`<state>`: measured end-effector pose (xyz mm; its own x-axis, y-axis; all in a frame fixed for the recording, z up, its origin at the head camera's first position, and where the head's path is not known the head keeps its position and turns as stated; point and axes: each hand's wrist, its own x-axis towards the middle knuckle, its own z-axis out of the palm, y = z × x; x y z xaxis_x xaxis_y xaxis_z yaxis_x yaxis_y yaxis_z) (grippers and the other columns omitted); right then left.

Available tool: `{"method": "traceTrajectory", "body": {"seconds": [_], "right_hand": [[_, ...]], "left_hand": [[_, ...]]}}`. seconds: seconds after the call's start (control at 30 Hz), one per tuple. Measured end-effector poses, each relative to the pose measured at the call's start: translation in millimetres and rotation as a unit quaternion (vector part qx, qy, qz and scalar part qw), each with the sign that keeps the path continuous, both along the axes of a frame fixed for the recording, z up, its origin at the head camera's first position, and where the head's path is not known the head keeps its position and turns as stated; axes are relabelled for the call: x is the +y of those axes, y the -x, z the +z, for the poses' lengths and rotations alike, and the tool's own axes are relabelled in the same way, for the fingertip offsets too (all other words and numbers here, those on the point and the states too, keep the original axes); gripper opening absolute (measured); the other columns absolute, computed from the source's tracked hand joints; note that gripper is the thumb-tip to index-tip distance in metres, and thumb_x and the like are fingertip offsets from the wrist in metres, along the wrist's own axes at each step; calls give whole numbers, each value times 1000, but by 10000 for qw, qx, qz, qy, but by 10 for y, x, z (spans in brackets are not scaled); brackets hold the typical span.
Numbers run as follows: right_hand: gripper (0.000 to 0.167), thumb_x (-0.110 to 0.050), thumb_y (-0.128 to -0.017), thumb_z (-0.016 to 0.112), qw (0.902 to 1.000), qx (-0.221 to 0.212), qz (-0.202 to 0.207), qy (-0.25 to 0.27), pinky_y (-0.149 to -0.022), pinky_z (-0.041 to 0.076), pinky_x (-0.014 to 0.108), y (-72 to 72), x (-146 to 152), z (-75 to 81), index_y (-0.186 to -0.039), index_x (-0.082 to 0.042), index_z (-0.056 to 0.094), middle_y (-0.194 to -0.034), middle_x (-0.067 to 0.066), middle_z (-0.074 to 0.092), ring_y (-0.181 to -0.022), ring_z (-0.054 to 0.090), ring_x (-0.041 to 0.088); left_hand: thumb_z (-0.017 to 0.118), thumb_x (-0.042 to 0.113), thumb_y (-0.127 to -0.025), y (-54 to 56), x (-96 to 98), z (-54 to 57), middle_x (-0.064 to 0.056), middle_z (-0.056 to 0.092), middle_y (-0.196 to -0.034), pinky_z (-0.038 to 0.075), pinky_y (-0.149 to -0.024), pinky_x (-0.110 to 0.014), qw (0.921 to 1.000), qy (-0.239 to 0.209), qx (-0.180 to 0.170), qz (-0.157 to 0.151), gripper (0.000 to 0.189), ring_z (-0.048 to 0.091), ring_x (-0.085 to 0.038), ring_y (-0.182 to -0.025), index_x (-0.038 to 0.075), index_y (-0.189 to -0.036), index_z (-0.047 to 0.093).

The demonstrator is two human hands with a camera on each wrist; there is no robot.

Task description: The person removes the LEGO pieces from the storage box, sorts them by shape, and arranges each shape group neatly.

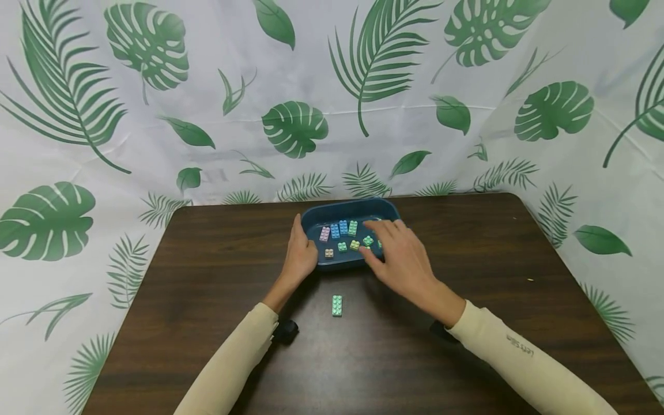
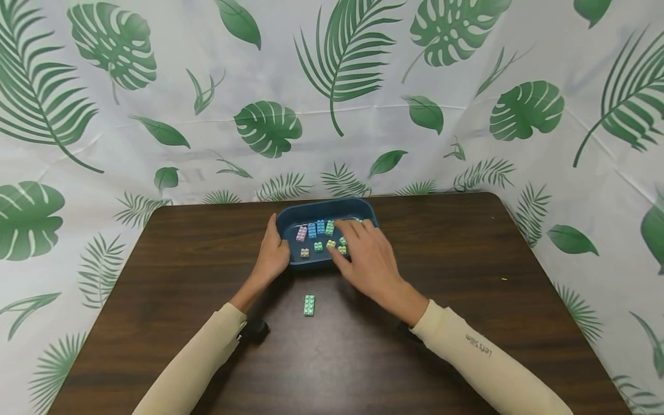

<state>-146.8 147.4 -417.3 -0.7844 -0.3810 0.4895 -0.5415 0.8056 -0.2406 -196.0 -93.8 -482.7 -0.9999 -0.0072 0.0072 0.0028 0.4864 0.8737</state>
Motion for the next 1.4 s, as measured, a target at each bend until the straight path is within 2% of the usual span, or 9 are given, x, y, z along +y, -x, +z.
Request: {"method": "traceTrajectory", "body": {"seconds": [0.07,0.23,0.33,0.43,0.6,0.77,1.0,1.2,1.4], "right_hand": [[46,-34,-96,77,9994,215,-186,216,-78,51,44,174,94,44,-135,-11,68,-126,10,74,-96,60,28],[33,-28,-99,74,9963,470,-411,596,-92,50,53,577,270,62,-127,-10,74,-122,12,76,-106,61,35],[31,-27,-99,75,9974,314,-479,446,-96,49,55,748,314,37,-126,-11,75,-122,12,77,-109,61,35],[37,-30,-97,77,9983,-1,-583,-70,-100,47,55,848,314,-13,-129,-11,73,-125,12,76,-114,58,35],[48,-36,-95,79,9916,-429,-708,-999,-105,43,56,931,286,-142,-135,-11,70,-130,13,75,-125,54,36],[53,-40,-92,81,9828,-928,-825,-1367,-108,38,56,1005,287,-230,-135,-11,72,-124,12,78,-132,51,35],[49,-38,-91,83,9740,-1317,-908,-1603,-111,33,58,1060,289,-277,-132,-12,74,-114,10,81,-136,48,35],[46,-38,-90,84,9738,-1318,-966,-1580,-103,33,56,1069,280,-328,-129,-14,76,-105,8,81,-128,49,34],[46,-39,-90,84,9723,-1361,-978,-1628,-103,33,57,1062,276,-374,-128,-14,76,-100,8,81,-127,50,35]], "left_hand": [[38,2,-104,1,-11,5,-20,8,-178,15,-134,-49,10000,-6,-6,0,73,12,-33,-166,1,-169,5],[37,2,-104,6,-43,18,-19,7,-179,14,-135,-49,10000,26,14,21,73,11,-32,-166,2,-170,4],[37,2,-104,13,-59,15,-19,5,-179,14,-135,-49,10000,32,8,16,74,11,-32,-166,2,-170,3],[37,2,-104,13,-61,13,-19,6,-179,14,-135,-49,10000,28,17,28,74,11,-32,-166,2,-170,4],[37,1,-103,18,-46,11,-20,7,-179,15,-134,-50,10000,22,68,16,74,12,-33,-166,1,-169,4],[37,1,-102,46,-25,-12,-19,8,-179,16,-134,-50,9999,51,88,-4,75,13,-32,-166,2,-169,5],[38,1,-102,40,-4,-15,-19,10,-178,18,-134,-49,9999,83,86,57,75,15,-32,-165,2,-170,6],[39,0,-102,25,-2,-24,-21,11,-178,18,-134,-49,9999,39,119,92,74,16,-32,-165,1,-169,7],[39,0,-103,22,1,-44,-21,11,-178,18,-134,-50,9999,23,110,96,74,15,-33,-165,1,-169,7]]}}
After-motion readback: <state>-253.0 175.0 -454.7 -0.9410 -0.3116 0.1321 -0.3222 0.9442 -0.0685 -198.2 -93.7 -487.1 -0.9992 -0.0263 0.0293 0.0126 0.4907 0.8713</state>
